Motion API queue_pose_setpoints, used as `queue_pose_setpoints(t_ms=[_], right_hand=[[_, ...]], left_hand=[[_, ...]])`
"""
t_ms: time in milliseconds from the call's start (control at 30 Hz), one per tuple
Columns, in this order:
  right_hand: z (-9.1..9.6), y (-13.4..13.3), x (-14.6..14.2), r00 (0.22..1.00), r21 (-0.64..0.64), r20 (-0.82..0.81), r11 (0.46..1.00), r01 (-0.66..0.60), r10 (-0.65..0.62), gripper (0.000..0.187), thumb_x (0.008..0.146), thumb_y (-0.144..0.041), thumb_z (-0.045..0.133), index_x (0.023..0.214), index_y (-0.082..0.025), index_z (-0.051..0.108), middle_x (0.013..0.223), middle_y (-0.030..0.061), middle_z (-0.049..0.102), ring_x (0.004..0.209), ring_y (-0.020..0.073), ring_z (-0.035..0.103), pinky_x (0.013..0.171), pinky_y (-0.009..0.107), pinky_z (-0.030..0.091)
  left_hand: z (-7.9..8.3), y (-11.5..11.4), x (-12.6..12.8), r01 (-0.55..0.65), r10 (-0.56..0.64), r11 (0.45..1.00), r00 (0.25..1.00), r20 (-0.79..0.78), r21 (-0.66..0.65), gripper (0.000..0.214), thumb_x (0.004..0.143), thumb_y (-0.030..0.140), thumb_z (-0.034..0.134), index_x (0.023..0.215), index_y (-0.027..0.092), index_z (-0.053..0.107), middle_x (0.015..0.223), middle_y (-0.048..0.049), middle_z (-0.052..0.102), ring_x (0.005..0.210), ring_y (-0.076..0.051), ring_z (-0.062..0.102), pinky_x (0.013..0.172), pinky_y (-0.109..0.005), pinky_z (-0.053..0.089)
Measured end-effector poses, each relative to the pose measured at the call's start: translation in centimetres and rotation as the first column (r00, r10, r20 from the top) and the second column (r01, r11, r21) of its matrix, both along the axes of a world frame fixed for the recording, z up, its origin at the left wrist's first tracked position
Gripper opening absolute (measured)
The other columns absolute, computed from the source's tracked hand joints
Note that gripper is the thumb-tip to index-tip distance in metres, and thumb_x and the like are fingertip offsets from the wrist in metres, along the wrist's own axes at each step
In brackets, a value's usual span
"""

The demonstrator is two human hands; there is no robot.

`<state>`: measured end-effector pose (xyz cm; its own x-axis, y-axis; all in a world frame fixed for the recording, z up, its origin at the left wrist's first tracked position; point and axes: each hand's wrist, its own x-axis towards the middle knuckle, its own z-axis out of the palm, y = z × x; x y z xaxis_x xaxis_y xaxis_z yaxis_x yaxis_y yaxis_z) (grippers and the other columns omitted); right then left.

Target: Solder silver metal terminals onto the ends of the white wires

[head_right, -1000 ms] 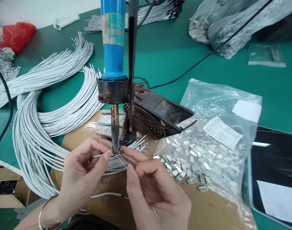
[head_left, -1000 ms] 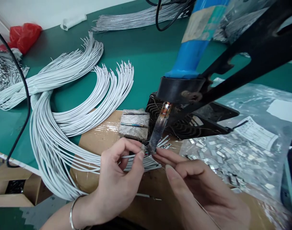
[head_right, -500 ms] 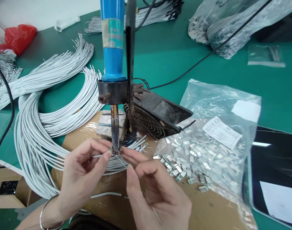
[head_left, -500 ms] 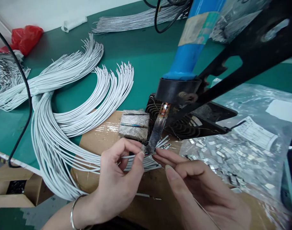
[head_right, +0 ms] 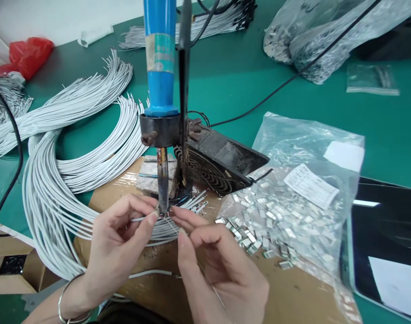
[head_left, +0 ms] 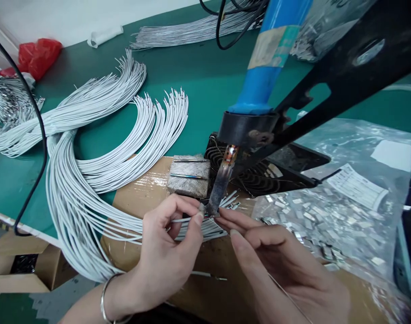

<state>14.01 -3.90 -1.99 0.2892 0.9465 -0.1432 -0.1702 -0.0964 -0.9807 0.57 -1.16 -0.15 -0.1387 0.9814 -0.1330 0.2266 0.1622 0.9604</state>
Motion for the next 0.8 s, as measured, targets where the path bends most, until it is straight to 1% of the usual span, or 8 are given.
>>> queue_pose_setpoints(t_ms=[100, 233, 333, 533, 633, 800], right_hand=[[-0.06, 0.06, -0.10, 1.000, -0.003, -0.006, 1.000, 0.008, -0.008, 0.020, 0.092, -0.024, 0.080, 0.074, -0.025, 0.070, 0.114, 0.0023, 0.085, 0.104, 0.0171, 0.083, 0.091, 0.015, 0.063], [-0.13, 0.14, -0.25, 1.000, 0.032, -0.001, 0.999, 0.006, -0.006, 0.020, 0.092, -0.024, 0.080, 0.075, -0.026, 0.071, 0.111, 0.0012, 0.086, 0.102, 0.0165, 0.084, 0.090, 0.014, 0.063], [-0.11, 0.17, -0.32, 1.000, 0.033, 0.004, 0.999, 0.007, -0.007, 0.019, 0.091, -0.022, 0.081, 0.076, -0.025, 0.072, 0.111, 0.0016, 0.086, 0.102, 0.0170, 0.084, 0.089, 0.015, 0.064], [-0.03, 0.09, -0.28, 1.000, 0.034, -0.013, 0.999, 0.017, -0.017, 0.019, 0.091, -0.024, 0.082, 0.074, -0.025, 0.071, 0.110, 0.0020, 0.086, 0.101, 0.0182, 0.084, 0.090, 0.018, 0.065], [-0.11, -0.01, -0.27, 1.000, 0.021, -0.025, 1.000, 0.001, -0.001, 0.020, 0.092, -0.025, 0.080, 0.075, -0.024, 0.070, 0.113, 0.0034, 0.085, 0.104, 0.0199, 0.083, 0.091, 0.021, 0.066], [-0.38, -0.06, -0.38, 0.999, 0.031, 0.042, 0.999, 0.024, -0.025, 0.019, 0.091, -0.022, 0.080, 0.075, -0.023, 0.070, 0.112, 0.0074, 0.086, 0.103, 0.0222, 0.084, 0.090, 0.024, 0.067]], left_hand=[[-0.09, -0.02, 0.01, 0.001, -0.001, 1.000, 1.000, 0.012, -0.012, 0.011, 0.088, 0.019, 0.068, 0.078, 0.020, 0.065, 0.092, -0.0061, 0.077, 0.077, -0.016, 0.069, 0.053, -0.021, 0.045], [-0.14, -0.04, -0.03, -0.009, 0.009, 1.000, 1.000, 0.015, -0.003, 0.012, 0.088, 0.018, 0.069, 0.077, 0.020, 0.066, 0.093, -0.0063, 0.076, 0.079, -0.016, 0.069, 0.052, -0.020, 0.043], [-0.19, -0.12, -0.05, -0.007, 0.007, 1.000, 1.000, 0.019, 0.006, 0.012, 0.089, 0.018, 0.069, 0.078, 0.020, 0.066, 0.093, -0.0061, 0.076, 0.080, -0.016, 0.069, 0.053, -0.020, 0.043], [-0.48, -0.41, -0.11, -0.012, 0.012, 1.000, 1.000, 0.023, 0.015, 0.015, 0.094, 0.017, 0.066, 0.080, 0.020, 0.067, 0.096, -0.0046, 0.075, 0.083, -0.015, 0.068, 0.060, -0.020, 0.047], [-0.48, -0.30, -0.19, -0.002, 0.002, 1.000, 1.000, 0.008, 0.007, 0.013, 0.091, 0.014, 0.068, 0.079, 0.020, 0.067, 0.095, -0.0048, 0.076, 0.083, -0.015, 0.068, 0.059, -0.020, 0.047], [-0.24, -0.09, -0.14, -0.001, 0.001, 1.000, 1.000, -0.013, 0.007, 0.013, 0.088, 0.013, 0.070, 0.077, 0.019, 0.067, 0.092, -0.0059, 0.077, 0.078, -0.016, 0.068, 0.056, -0.021, 0.047]])
